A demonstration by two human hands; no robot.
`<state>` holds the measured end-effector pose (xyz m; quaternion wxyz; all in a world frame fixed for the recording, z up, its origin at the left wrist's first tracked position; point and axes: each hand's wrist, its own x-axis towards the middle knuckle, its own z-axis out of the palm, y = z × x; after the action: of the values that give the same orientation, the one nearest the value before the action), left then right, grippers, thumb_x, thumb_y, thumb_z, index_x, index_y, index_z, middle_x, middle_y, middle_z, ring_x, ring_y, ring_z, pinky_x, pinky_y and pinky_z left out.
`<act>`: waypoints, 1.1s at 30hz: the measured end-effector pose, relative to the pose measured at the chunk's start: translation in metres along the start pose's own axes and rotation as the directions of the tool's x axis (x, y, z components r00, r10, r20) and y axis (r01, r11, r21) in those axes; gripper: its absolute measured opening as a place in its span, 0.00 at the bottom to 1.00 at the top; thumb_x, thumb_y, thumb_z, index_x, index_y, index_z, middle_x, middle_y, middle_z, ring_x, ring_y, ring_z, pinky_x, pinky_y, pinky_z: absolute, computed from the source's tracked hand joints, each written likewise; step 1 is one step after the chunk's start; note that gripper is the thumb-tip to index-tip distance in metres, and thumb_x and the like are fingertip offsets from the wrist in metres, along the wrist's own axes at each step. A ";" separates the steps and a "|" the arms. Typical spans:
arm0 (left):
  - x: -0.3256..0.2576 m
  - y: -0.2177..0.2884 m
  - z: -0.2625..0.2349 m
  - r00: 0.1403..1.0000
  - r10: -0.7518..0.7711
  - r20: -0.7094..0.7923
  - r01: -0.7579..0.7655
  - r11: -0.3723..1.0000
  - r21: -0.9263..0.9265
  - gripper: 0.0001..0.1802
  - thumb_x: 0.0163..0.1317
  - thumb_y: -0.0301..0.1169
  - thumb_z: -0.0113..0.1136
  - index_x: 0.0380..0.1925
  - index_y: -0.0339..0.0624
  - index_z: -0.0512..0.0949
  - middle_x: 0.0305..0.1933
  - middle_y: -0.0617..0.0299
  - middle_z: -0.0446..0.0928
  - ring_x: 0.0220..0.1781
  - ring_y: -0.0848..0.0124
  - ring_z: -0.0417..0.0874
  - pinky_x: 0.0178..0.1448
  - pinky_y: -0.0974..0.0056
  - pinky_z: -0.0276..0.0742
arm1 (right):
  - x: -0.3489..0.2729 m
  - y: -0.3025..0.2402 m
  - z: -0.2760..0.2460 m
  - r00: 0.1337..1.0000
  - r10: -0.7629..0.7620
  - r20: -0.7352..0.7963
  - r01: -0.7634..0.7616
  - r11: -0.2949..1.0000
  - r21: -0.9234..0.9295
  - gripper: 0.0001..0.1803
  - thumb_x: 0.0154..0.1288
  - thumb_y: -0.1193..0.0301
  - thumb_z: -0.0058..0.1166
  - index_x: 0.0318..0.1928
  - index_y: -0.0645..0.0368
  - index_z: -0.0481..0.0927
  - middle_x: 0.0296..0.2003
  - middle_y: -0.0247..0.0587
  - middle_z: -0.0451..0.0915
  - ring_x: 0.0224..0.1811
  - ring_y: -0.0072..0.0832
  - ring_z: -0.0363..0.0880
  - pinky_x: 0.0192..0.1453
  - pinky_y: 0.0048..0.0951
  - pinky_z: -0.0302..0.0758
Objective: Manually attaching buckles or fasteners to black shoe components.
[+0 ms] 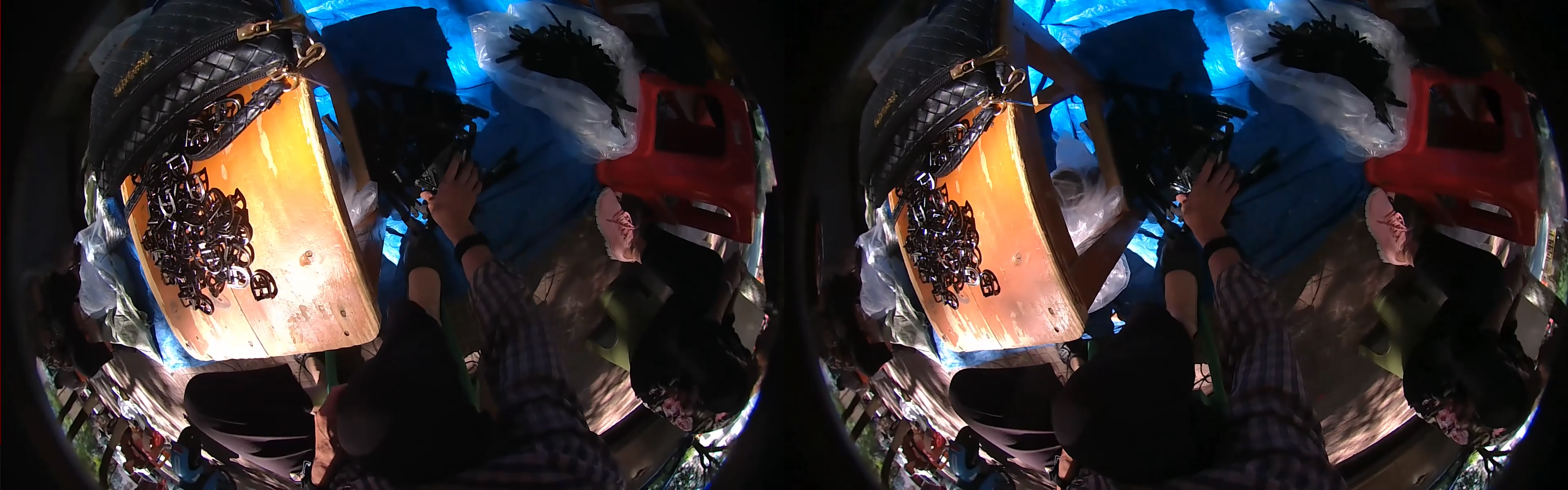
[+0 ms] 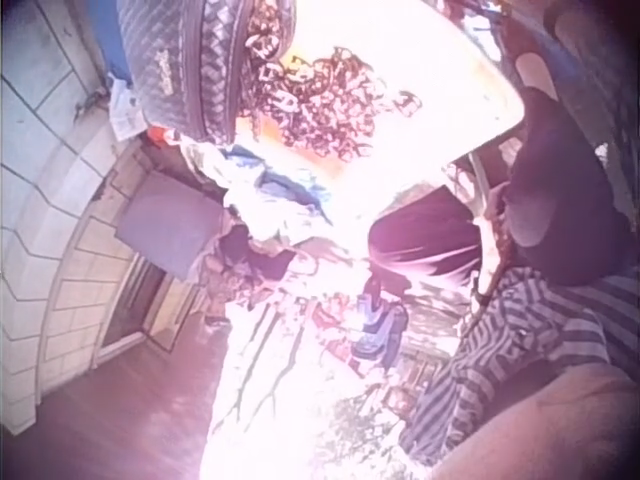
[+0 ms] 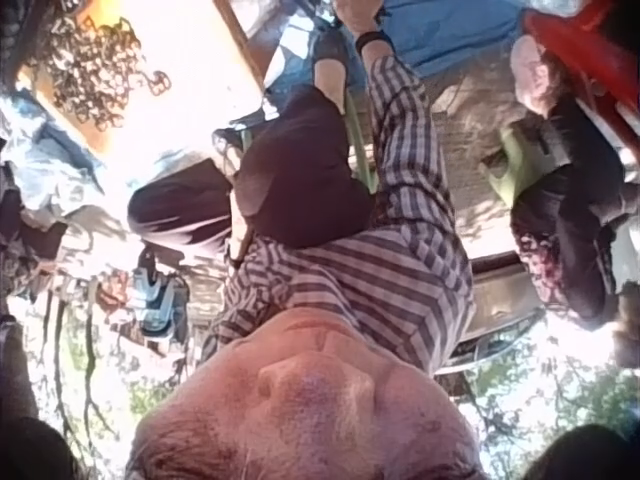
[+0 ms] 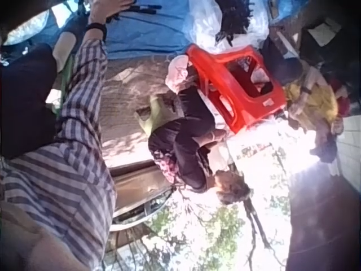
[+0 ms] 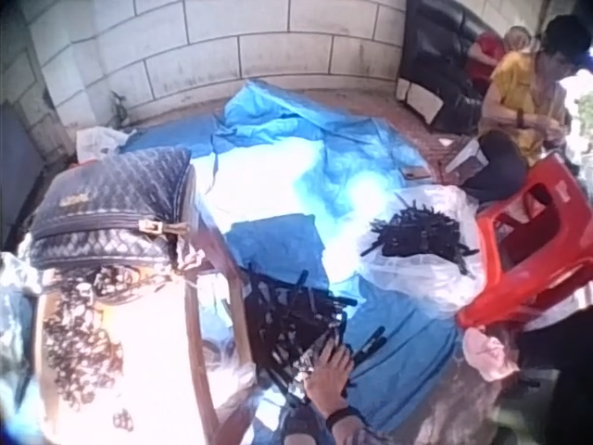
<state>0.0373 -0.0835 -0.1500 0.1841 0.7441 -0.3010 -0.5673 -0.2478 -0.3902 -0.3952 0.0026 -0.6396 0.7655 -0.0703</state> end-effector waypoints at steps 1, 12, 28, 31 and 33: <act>-0.002 -0.001 -0.003 1.000 -0.004 -0.012 0.004 1.000 0.005 0.15 0.66 0.38 0.50 0.45 0.40 0.71 0.32 0.62 0.73 0.36 0.75 0.73 0.41 0.68 0.70 | 0.004 -0.005 -0.001 0.999 0.043 0.027 -0.044 0.998 0.052 0.53 0.43 0.54 0.68 0.64 0.64 0.52 0.52 0.60 0.66 0.53 0.52 0.67 0.49 0.51 0.69; -0.013 -0.021 -0.008 0.999 0.039 0.025 -0.038 0.999 -0.039 0.15 0.67 0.40 0.49 0.45 0.41 0.71 0.31 0.63 0.72 0.35 0.76 0.72 0.40 0.68 0.69 | 0.085 0.127 0.020 0.826 -0.489 0.280 0.107 0.625 0.774 0.05 0.49 0.71 0.55 0.30 0.53 0.77 0.31 0.41 0.81 0.37 0.38 0.79 0.46 0.36 0.73; -0.038 0.017 0.004 0.974 0.164 -0.156 -0.212 0.904 -0.372 0.17 0.60 0.29 0.51 0.47 0.32 0.73 0.44 0.50 0.79 0.46 0.65 0.79 0.51 0.65 0.73 | 0.002 0.073 -0.107 0.743 -0.535 0.402 -0.410 0.112 0.905 0.12 0.54 0.83 0.51 0.40 0.59 0.79 0.35 0.41 0.80 0.39 0.29 0.79 0.46 0.27 0.73; -0.023 0.051 0.006 0.934 0.351 -0.071 -0.355 0.933 -0.058 0.17 0.59 0.30 0.53 0.47 0.33 0.73 0.44 0.50 0.79 0.46 0.65 0.79 0.52 0.65 0.71 | -0.013 0.093 -0.104 0.747 -0.501 0.436 -0.356 0.252 0.900 0.08 0.55 0.79 0.53 0.37 0.61 0.79 0.32 0.39 0.80 0.35 0.27 0.79 0.43 0.25 0.73; -0.029 0.075 0.005 0.936 0.345 -0.072 -0.347 0.937 -0.030 0.17 0.60 0.30 0.53 0.47 0.33 0.73 0.43 0.51 0.79 0.45 0.66 0.78 0.53 0.65 0.71 | -0.020 0.085 -0.126 0.785 -0.438 0.439 -0.397 0.190 0.898 0.07 0.55 0.76 0.55 0.36 0.62 0.80 0.31 0.38 0.80 0.33 0.26 0.78 0.41 0.24 0.73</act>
<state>0.0098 -0.1205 -0.0844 0.3063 0.6937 -0.4091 -0.5075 -0.3388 -0.3431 -0.2820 0.6587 -0.4791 0.4795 -0.3265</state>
